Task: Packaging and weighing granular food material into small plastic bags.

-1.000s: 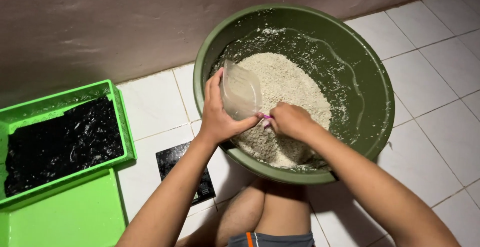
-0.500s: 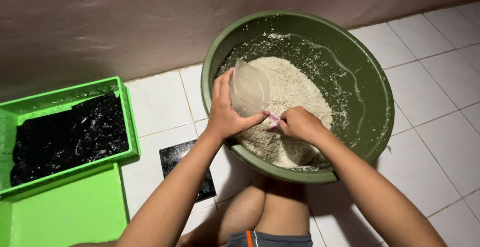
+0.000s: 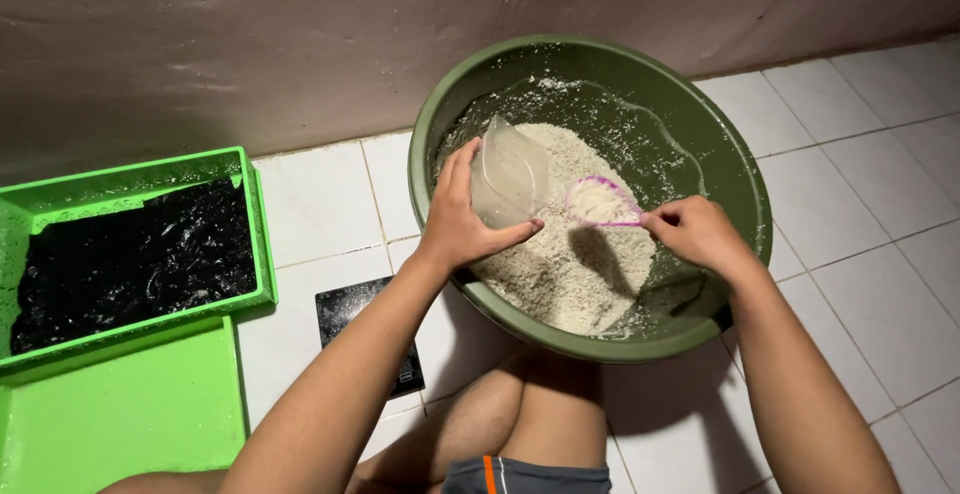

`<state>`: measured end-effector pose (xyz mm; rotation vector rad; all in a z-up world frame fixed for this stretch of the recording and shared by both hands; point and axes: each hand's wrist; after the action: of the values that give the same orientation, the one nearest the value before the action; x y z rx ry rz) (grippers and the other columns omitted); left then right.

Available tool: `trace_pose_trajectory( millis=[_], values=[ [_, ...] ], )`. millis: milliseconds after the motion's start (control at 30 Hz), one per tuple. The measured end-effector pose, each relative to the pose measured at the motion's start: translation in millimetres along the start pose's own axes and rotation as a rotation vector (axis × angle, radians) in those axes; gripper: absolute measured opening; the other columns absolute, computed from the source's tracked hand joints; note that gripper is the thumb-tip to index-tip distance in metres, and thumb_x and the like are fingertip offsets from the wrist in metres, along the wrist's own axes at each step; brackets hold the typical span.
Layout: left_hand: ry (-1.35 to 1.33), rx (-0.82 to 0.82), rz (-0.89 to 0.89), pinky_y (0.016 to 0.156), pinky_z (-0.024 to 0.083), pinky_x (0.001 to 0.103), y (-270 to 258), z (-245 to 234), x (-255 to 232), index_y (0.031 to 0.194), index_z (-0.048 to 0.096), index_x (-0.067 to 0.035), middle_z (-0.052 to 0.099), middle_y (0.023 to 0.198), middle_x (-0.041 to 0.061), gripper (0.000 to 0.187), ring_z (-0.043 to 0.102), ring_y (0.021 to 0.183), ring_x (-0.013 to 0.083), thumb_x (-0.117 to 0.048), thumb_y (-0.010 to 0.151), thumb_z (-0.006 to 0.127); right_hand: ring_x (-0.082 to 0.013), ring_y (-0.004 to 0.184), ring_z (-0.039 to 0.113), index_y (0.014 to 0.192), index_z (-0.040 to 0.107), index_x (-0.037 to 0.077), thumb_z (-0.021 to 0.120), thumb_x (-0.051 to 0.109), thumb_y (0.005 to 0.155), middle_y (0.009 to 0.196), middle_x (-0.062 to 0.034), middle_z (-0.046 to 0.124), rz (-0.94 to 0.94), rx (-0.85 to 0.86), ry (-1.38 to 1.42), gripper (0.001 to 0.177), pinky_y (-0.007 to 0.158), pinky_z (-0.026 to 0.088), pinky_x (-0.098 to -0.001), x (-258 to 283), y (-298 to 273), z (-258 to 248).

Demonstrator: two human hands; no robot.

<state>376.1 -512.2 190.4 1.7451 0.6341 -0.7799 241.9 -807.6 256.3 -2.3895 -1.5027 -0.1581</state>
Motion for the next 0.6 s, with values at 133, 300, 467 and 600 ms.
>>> trace_pose_trajectory(
  millis=[133,300,467,600],
  values=[
    [0.015,-0.011,0.027,0.113,0.04,0.046,1.9,1.7,0.7,0.139,0.044,0.0,0.05,0.132,0.02,0.117,0.051,0.129,0.0372,-0.046,0.045,0.096,-0.0408,0.101,0.068,0.093,0.081,0.018,0.061,0.036,0.088,0.092,-0.0171,0.077,0.008,-0.028,0.011,0.028,0.087,0.053,-0.0493,4.5,-11.1,-8.2],
    [0.031,0.028,0.017,0.111,0.041,0.048,2.1,3.5,6.0,0.142,0.042,-0.001,0.051,0.13,0.021,0.12,0.052,0.126,0.0389,-0.046,0.044,0.096,-0.0373,0.1,0.069,0.098,0.08,0.022,0.063,0.039,0.087,0.093,-0.0137,0.077,0.012,-0.046,-0.035,0.027,0.088,0.055,-0.0469,-6.0,-7.2,-1.5],
    [0.031,0.034,0.006,0.108,0.043,0.048,0.4,1.2,1.5,0.146,0.038,-0.004,0.055,0.128,0.021,0.123,0.055,0.123,0.0383,-0.045,0.045,0.095,-0.0372,0.098,0.07,0.098,0.08,0.019,0.062,0.038,0.086,0.092,-0.0143,0.077,-0.02,-0.044,-0.067,0.029,0.087,0.056,-0.0464,-8.6,-17.7,2.1],
    [0.034,0.041,-0.032,0.106,0.046,0.048,-1.2,2.1,2.2,0.149,0.032,-0.005,0.058,0.126,0.023,0.13,0.058,0.121,0.0389,-0.049,0.044,0.095,-0.0373,0.094,0.071,0.102,0.08,0.015,0.062,0.032,0.091,0.09,-0.0174,0.076,-0.024,-0.167,0.038,0.027,0.083,0.056,-0.0469,29.4,-59.3,-48.7]
  ],
)
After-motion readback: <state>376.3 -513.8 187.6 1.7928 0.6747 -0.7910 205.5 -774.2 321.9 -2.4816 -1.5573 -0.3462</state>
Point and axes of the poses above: each hand's wrist, its own y-axis towards the middle knuckle, its own z-axis out of the palm, x = y × z
